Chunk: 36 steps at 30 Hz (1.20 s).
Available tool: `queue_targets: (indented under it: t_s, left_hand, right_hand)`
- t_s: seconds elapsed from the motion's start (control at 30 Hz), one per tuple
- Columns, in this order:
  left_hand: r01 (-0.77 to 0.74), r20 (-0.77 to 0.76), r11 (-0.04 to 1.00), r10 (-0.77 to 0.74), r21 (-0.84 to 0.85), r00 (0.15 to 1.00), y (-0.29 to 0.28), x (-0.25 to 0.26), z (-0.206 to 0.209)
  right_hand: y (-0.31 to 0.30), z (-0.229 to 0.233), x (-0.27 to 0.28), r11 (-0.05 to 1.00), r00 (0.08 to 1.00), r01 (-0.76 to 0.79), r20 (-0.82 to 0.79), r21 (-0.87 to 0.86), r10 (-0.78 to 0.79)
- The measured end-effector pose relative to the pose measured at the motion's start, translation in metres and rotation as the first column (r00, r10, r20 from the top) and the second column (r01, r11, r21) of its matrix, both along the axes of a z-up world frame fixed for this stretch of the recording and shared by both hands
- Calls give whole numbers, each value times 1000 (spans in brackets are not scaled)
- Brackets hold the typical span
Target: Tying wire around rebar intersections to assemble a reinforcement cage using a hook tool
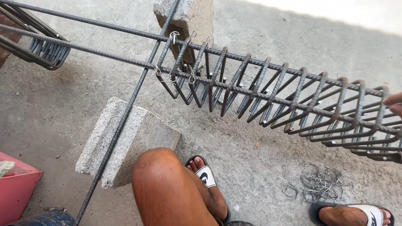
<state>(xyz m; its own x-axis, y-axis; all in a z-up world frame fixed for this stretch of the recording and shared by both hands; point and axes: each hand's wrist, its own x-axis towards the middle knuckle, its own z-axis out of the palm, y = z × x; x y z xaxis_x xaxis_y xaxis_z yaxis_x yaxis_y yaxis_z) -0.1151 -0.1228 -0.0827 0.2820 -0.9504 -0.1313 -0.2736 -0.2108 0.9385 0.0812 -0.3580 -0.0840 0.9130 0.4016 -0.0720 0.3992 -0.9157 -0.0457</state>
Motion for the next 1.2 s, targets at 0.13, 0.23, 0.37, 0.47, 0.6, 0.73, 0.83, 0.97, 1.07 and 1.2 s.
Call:
queue_targets:
  t_s: [0.13,0.23,0.37,0.47,0.6,0.73,0.83,0.97,1.07,1.2]
  left_hand:
    - [27,16,1000,-27,-7,1000,44,14,39]
    - [-74,54,990,68,123,996,83,50,89]
    - [-359,163,876,322,322,932,133,81,111]
    - [-430,191,855,389,289,901,145,92,105]
    - [-453,135,842,433,292,891,152,104,105]
    - [-487,175,830,455,273,873,163,119,98]
    - [-513,177,818,481,260,858,176,141,97]
    - [-533,94,823,525,196,846,189,158,98]
    - [-473,127,873,459,117,879,190,170,75]
    - [-493,55,862,490,115,870,207,176,94]
  right_hand:
    - [-10,36,-47,912,992,110,-104,396,-74]
    - [48,108,-95,931,991,128,-80,343,-107]
    - [130,162,-144,985,993,92,-86,147,-80]
    - [145,136,-143,990,990,-142,21,-1,142]
    - [146,99,-125,962,972,-235,-10,-142,236]
    - [152,90,-111,996,984,-86,-154,11,87]
    - [158,90,-96,999,977,40,-212,24,-34]
    - [169,91,-86,975,958,128,-278,181,-74]
    - [156,67,-79,984,977,18,-213,175,20]
    - [170,82,-77,984,988,-17,-150,179,44]
